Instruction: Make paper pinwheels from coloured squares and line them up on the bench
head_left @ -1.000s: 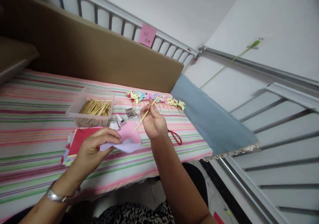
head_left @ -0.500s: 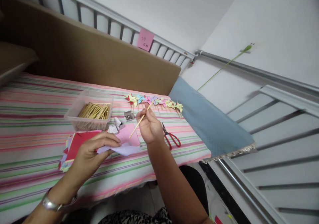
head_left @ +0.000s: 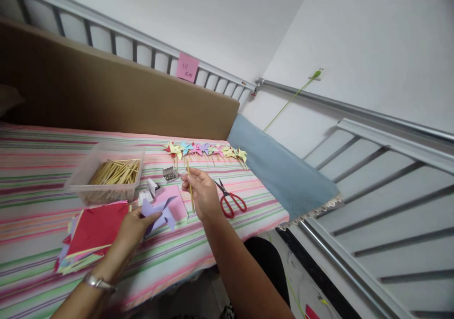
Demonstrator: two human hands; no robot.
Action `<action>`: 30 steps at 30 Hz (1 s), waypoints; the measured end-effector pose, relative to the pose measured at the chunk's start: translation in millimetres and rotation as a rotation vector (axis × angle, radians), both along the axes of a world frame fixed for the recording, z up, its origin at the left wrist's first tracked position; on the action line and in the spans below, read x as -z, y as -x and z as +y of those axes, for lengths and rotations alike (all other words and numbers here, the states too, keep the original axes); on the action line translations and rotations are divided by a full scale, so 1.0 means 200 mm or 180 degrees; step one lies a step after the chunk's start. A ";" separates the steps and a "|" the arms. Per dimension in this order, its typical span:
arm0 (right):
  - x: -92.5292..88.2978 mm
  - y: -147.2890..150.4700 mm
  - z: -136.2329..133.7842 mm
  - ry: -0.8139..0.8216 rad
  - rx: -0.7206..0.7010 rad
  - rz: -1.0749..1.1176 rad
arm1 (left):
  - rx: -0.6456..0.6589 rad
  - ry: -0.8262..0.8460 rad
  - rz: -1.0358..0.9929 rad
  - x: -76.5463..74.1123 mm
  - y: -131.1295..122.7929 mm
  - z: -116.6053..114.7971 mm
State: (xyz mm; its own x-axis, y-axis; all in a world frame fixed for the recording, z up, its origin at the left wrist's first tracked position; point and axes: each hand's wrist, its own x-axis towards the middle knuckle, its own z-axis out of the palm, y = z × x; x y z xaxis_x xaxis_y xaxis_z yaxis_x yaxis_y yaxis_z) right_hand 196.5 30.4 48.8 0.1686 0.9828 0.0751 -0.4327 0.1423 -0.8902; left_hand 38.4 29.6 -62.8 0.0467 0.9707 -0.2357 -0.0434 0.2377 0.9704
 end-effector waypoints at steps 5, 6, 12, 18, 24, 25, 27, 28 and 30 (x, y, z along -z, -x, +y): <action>-0.01 -0.03 -0.04 0.0019 0.0097 -0.0463 | -0.0068 -0.0441 0.0757 0.08 -0.05 0.06; -0.02 -0.04 -0.05 0.0039 0.0136 -0.0598 | -0.0079 -0.0603 0.0967 0.09 -0.06 0.07; -0.02 -0.06 -0.08 0.0019 0.0265 -0.1042 | 0.0178 -0.1460 0.1979 0.10 -0.06 0.09; 0.01 -0.07 -0.08 -0.0054 0.0267 -0.1210 | 0.0139 -0.2998 0.3023 0.05 0.00 0.09; 0.03 -0.04 -0.09 -0.0023 0.0139 -0.1282 | 0.0238 -0.3596 0.3856 0.05 0.00 0.07; 0.02 -0.04 -0.09 -0.0026 0.0124 -0.1305 | 0.0295 -0.3584 0.3919 0.07 -0.02 0.06; 0.02 -0.03 -0.10 -0.0036 0.0091 -0.1333 | 0.0451 -0.3508 0.3982 0.11 -0.05 0.04; 0.01 -0.04 -0.10 -0.0043 0.0088 -0.1337 | 0.0534 -0.3453 0.3971 0.13 -0.06 0.03; 0.01 -0.05 -0.11 -0.0048 0.0102 -0.1338 | 0.0662 -0.3319 0.3918 0.16 -0.08 0.00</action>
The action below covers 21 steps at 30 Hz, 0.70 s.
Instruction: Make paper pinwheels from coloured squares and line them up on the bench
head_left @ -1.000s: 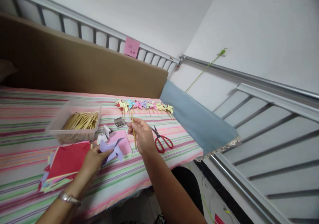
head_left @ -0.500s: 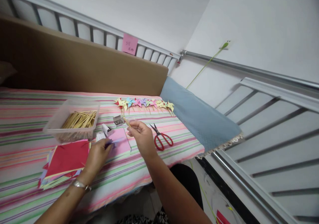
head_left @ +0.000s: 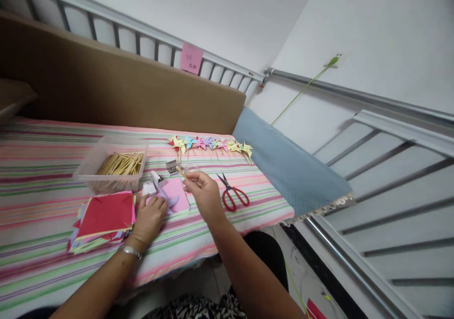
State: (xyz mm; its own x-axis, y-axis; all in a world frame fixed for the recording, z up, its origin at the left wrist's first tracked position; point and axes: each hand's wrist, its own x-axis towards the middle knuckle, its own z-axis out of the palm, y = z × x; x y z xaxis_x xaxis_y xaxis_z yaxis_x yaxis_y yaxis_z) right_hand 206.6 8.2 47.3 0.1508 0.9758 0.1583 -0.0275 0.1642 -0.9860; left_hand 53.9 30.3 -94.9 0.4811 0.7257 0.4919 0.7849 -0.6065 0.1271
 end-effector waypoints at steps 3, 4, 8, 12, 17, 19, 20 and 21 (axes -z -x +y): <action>0.00 -0.04 -0.02 0.0058 0.0052 0.0039 | -0.0106 0.0176 0.0021 0.01 0.00 -0.04; 0.01 -0.05 -0.03 0.0110 0.0070 0.0051 | -0.0161 0.0202 0.0047 0.01 0.00 -0.05; 0.07 -0.12 -0.09 0.0358 0.0100 0.0069 | -0.0312 0.0241 0.0084 -0.01 0.01 -0.11; 0.15 -0.18 -0.14 0.0541 0.0095 0.0085 | -0.0491 0.0283 0.0150 0.01 0.02 -0.16; 0.19 -0.23 -0.19 0.0674 0.0073 0.0121 | -0.0501 0.0339 0.0129 0.04 0.00 -0.18; 0.20 -0.24 -0.20 0.0708 0.0050 0.0134 | -0.0508 0.0367 0.0152 0.04 -0.01 -0.17; 0.21 -0.25 -0.20 0.0716 0.0040 0.0137 | -0.0519 0.0374 0.0179 0.04 -0.01 -0.17; 0.23 -0.26 -0.20 0.0725 0.0037 0.0137 | -0.0530 0.0378 0.0203 0.03 -0.01 -0.16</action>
